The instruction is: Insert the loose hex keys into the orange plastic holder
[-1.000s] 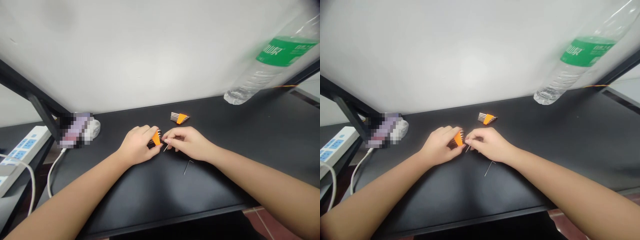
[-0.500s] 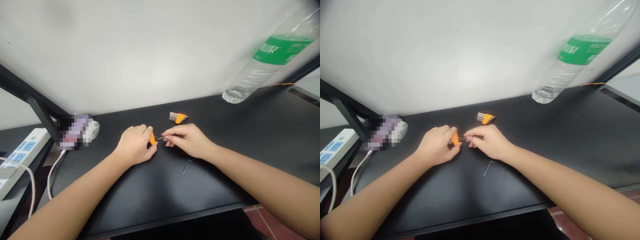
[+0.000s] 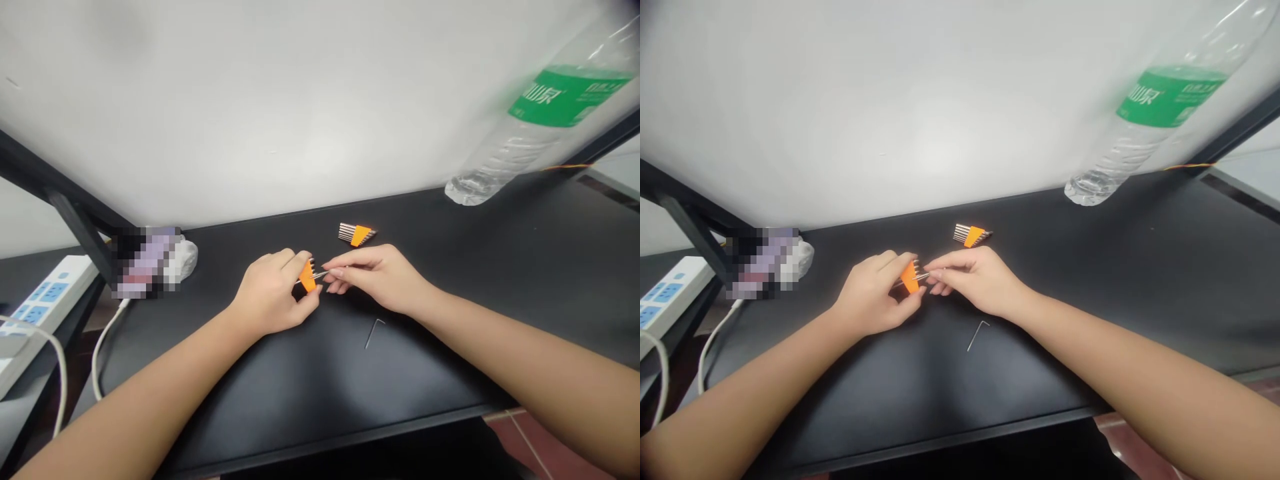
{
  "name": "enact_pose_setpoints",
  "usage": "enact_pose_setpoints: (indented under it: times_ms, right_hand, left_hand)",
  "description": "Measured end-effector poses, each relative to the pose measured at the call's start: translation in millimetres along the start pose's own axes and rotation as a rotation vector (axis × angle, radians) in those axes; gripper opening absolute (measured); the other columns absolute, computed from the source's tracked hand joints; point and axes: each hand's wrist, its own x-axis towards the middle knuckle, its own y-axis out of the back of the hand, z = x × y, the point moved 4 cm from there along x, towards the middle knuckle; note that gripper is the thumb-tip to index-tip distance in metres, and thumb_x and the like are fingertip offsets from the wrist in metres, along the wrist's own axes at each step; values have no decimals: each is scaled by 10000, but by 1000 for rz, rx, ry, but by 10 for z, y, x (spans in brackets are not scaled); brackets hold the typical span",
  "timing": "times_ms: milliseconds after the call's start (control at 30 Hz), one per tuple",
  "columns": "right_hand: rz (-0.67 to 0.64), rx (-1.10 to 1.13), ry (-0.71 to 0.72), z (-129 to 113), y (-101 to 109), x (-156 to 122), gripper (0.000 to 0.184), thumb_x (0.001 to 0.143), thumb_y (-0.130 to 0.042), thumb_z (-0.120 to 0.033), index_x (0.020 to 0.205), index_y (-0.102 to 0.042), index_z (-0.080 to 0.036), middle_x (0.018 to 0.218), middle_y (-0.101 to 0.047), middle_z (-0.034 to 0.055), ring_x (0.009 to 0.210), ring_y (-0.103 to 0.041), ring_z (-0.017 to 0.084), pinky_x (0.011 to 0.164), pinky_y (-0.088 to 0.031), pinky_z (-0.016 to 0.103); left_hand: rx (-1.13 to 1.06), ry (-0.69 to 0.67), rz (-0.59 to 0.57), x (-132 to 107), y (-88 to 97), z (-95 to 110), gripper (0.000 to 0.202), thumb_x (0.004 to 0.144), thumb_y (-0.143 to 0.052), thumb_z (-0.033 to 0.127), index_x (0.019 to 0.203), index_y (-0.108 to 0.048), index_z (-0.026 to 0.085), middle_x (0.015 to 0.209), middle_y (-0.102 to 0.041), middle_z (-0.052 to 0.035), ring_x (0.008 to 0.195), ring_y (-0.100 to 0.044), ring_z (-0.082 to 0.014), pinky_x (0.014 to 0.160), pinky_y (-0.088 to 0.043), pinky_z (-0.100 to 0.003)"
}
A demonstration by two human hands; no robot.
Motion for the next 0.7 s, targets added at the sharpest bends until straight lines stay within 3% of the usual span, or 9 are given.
enact_pose_setpoints:
  times_ms: [67, 200, 300, 433, 567, 700]
  right_hand:
    - [24, -1, -12, -16, 6, -9, 283, 886, -754, -393, 1072, -809, -187, 923, -797, 76, 793, -759, 203, 789, -651, 364]
    - [53, -204, 4, -63, 58, -24, 217, 927, -697, -352, 1029, -806, -194, 841, -774, 51, 724, -735, 186, 740, -632, 333]
    - [28, -463, 185, -153, 101, -13, 191, 973, -623, -304, 989, -792, -217, 911, -746, 54, 758, -705, 178, 772, -595, 339]
    - [-124, -666, 443, -245, 64, -6, 204, 998, -582, -259, 964, -778, -215, 1160, -678, 100, 1007, -659, 210, 911, -537, 363]
    - [-246, -689, 474, -262, 34, -16, 256, 1031, -507, -226, 1002, -761, -212, 1033, -714, 82, 927, -658, 191, 864, -525, 340]
    - [-323, -735, 459, -294, 145, -40, 264, 1020, -518, -223, 1027, -782, -227, 955, -734, 63, 859, -665, 188, 823, -528, 332]
  left_hand:
    - [-42, -9, 42, -9, 5, -3, 415, 915, -601, 410, 1253, -584, 170, 876, -641, -55, 755, -600, -194, 662, -463, -337]
    - [-52, 11, 49, -11, -4, -28, 418, 920, -610, 407, 1269, -585, 178, 887, -650, -57, 756, -603, -188, 652, -469, -323]
    - [-39, 26, 20, -8, -16, -42, 418, 922, -611, 416, 1267, -591, 181, 886, -650, -55, 752, -597, -187, 645, -464, -321]
    - [-58, 21, 2, -5, -24, -39, 421, 919, -614, 438, 1255, -596, 186, 876, -646, -46, 744, -592, -183, 640, -457, -316]
    - [-53, 15, -27, 3, -29, -41, 416, 922, -604, 455, 1239, -597, 187, 871, -638, -46, 753, -598, -190, 658, -464, -317]
    - [-32, 51, -121, 11, -61, -74, 325, 907, -619, 434, 1134, -618, 200, 877, -636, -45, 751, -597, -191, 652, -460, -318]
